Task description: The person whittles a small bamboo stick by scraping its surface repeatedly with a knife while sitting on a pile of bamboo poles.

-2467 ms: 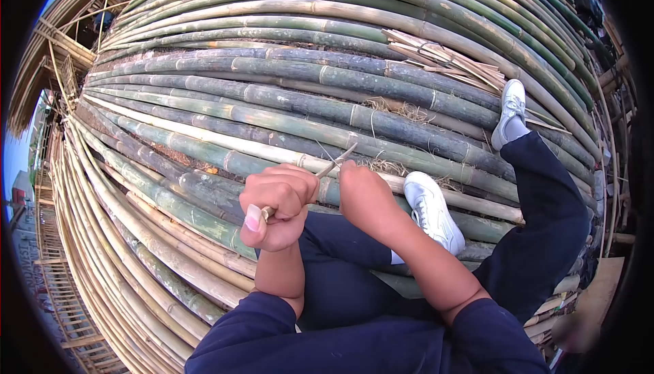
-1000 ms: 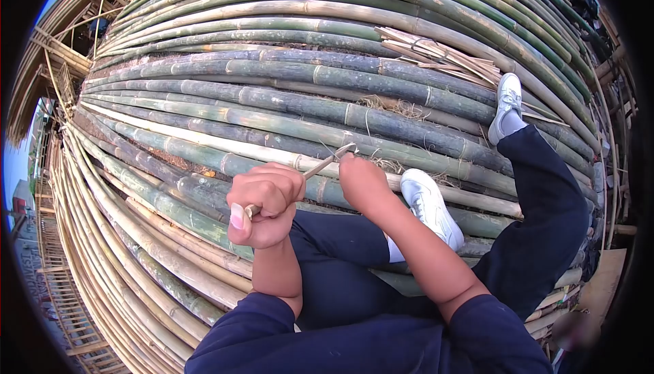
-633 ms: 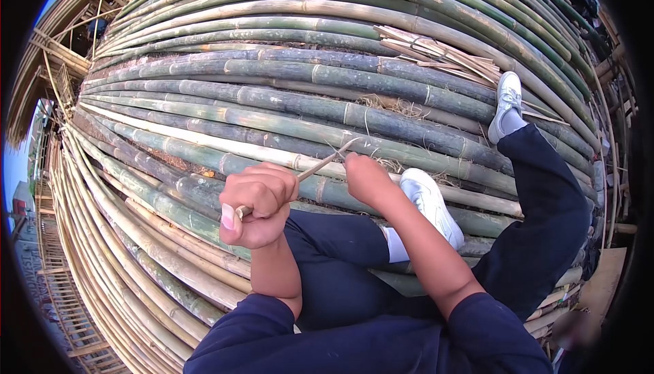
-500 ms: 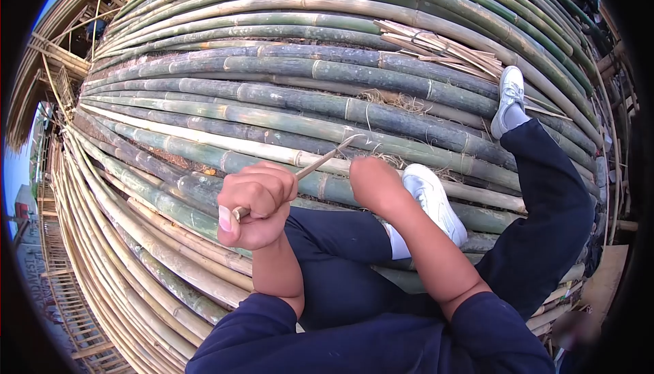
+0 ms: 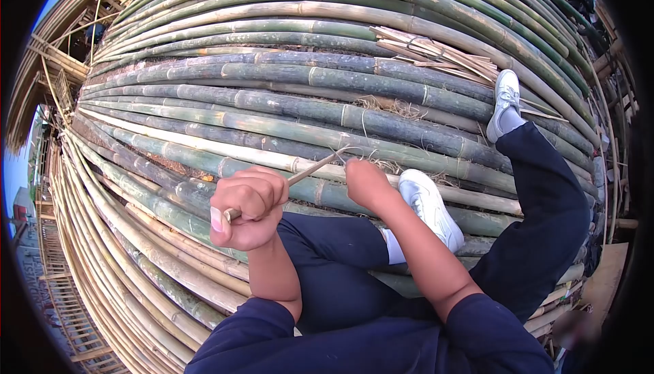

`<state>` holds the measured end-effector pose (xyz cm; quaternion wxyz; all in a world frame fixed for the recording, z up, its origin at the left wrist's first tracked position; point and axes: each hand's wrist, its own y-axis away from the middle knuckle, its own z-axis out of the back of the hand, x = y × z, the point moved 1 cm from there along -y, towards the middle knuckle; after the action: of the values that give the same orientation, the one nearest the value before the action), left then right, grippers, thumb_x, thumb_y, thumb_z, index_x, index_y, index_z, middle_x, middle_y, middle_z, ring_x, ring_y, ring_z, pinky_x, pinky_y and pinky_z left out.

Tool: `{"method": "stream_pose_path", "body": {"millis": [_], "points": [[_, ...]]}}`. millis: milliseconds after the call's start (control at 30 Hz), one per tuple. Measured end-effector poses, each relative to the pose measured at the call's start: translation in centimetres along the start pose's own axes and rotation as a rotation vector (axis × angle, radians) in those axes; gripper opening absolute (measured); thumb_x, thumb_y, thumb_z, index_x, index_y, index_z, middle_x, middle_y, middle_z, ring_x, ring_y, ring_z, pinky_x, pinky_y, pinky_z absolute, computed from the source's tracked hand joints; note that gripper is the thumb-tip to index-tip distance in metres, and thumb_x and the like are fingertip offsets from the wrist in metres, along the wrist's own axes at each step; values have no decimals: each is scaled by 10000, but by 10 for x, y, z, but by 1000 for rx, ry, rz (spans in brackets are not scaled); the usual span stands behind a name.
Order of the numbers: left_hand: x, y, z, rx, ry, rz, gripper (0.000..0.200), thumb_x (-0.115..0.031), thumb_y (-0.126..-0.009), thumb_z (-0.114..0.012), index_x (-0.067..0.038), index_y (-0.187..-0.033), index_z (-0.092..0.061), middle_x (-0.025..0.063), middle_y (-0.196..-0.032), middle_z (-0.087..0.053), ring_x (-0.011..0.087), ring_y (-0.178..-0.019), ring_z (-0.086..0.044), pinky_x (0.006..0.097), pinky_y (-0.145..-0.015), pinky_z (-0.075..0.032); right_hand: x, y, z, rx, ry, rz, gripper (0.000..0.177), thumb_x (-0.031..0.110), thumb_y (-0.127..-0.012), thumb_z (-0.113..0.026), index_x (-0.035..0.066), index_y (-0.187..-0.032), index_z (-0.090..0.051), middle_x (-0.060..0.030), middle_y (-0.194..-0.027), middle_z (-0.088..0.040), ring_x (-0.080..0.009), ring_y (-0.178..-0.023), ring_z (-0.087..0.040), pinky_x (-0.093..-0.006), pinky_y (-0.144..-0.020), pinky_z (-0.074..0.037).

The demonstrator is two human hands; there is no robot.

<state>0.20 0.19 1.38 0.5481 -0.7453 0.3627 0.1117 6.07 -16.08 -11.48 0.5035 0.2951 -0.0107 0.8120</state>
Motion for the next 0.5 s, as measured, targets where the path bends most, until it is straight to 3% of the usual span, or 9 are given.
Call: {"method": "stream_pose_path", "body": {"millis": [167, 267, 333, 500], "points": [[2, 2, -9, 22, -34, -10, 551, -395, -946, -413, -92, -512, -259, -9, -428, -219, 114, -340, -169, 265, -333, -169, 5, -6, -8, 20, 9, -93, 217, 5, -855, -518, -82, -1027, -620, -268, -965, -689, -376, -928, -695, -446, -777, -569], [2, 1, -4, 47, 12, -25, 560, -402, -951, -423, -89, -515, -262, -10, -431, -213, 113, -342, -167, 263, -337, -168, -8, -20, -19, -134, -81, -76, 174, -37, -792, -559, -102, -949, -598, -301, -892, -674, -429, -885, -679, -476, -795, -551], [0, 0, -1, 47, 10, -19, 570, -415, -954, -430, -89, -516, -263, -12, -434, -210, 112, -343, -167, 262, -338, -166, -3, -6, 3, 98, 43, -43, 221, -14, -862, -507, -82, -1037, -624, -265, -992, -687, -389, -931, -691, -449, -782, -568], [0, 2, -2, -7, -7, -5, 597, -460, -949, -445, -88, -518, -265, -14, -434, -208, 110, -346, -162, 260, -340, -161, -13, -25, -28, 22, 6, -96, 234, -8, -857, -520, -64, -1049, -641, -253, -1035, -685, -389, -973, -680, -454, -815, -562]]}}
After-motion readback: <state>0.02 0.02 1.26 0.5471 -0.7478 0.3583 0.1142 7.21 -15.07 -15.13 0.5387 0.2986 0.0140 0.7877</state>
